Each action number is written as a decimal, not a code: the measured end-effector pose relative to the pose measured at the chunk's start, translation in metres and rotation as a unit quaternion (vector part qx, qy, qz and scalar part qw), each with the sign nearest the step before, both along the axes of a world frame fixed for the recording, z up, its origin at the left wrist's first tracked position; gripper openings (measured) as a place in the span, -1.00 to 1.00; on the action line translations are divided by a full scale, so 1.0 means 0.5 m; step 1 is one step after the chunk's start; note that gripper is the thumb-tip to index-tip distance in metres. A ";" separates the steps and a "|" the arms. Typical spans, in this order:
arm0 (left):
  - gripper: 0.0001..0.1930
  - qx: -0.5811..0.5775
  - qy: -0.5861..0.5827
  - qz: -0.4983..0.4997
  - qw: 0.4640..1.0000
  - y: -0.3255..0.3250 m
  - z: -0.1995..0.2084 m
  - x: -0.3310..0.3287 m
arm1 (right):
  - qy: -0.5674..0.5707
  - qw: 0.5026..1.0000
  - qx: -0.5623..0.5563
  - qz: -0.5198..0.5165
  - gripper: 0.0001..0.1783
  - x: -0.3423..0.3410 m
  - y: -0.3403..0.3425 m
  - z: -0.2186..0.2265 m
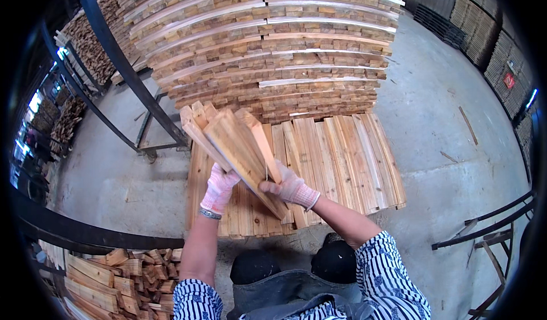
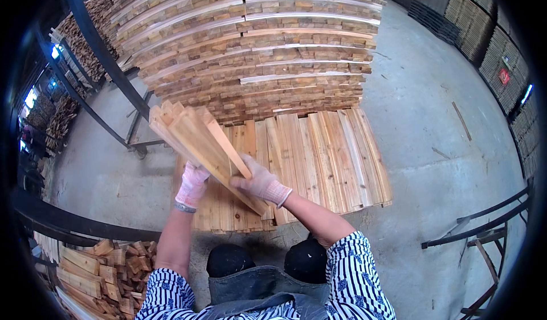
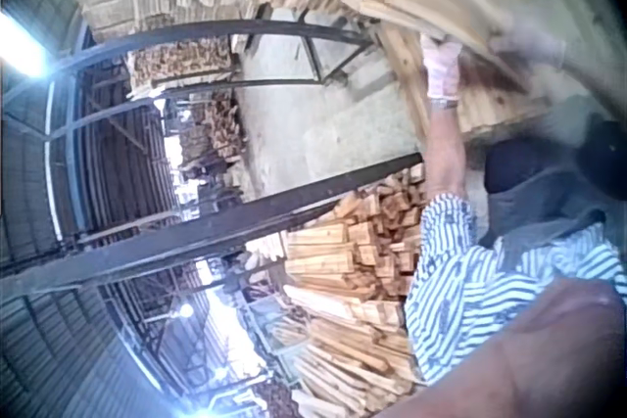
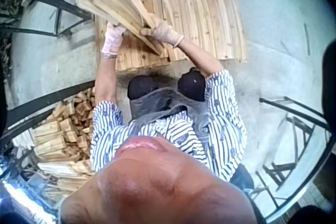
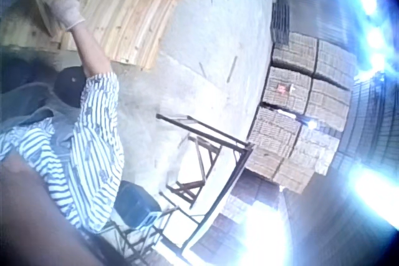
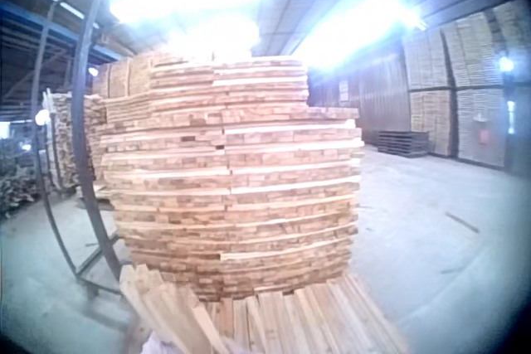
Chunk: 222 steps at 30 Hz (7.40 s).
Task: The person repeatedly picks up wooden planks from a large pile and places them onto a growing stack on a pallet. The person wears gloves and uses both hands to handle the planks, aligning them as they build the stack higher.
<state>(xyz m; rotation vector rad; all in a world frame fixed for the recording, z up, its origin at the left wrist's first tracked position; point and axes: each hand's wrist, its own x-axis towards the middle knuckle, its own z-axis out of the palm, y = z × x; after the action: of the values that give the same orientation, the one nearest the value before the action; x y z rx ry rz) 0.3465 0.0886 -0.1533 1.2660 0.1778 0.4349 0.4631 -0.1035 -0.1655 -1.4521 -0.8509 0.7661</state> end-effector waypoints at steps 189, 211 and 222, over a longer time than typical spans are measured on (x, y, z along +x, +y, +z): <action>-0.23 -0.174 -0.118 0.108 0.972 -0.165 0.308 -0.418 | -0.387 0.863 0.279 -0.165 0.19 -0.470 -0.011 0.217; -0.10 0.120 -0.065 0.237 0.962 -0.265 0.378 -0.424 | -0.251 0.945 0.209 0.020 0.29 -0.476 -0.061 0.285; -0.24 0.095 -0.161 0.275 0.943 -0.242 0.347 -0.400 | -0.510 0.796 0.323 0.040 -0.05 -0.471 -0.127 0.130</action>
<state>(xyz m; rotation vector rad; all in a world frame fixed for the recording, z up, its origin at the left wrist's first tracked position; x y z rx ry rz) 0.1466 -0.0325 0.0201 1.3057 0.2133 1.1567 0.2275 -0.1669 -0.1007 -1.1177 -1.7832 -0.3675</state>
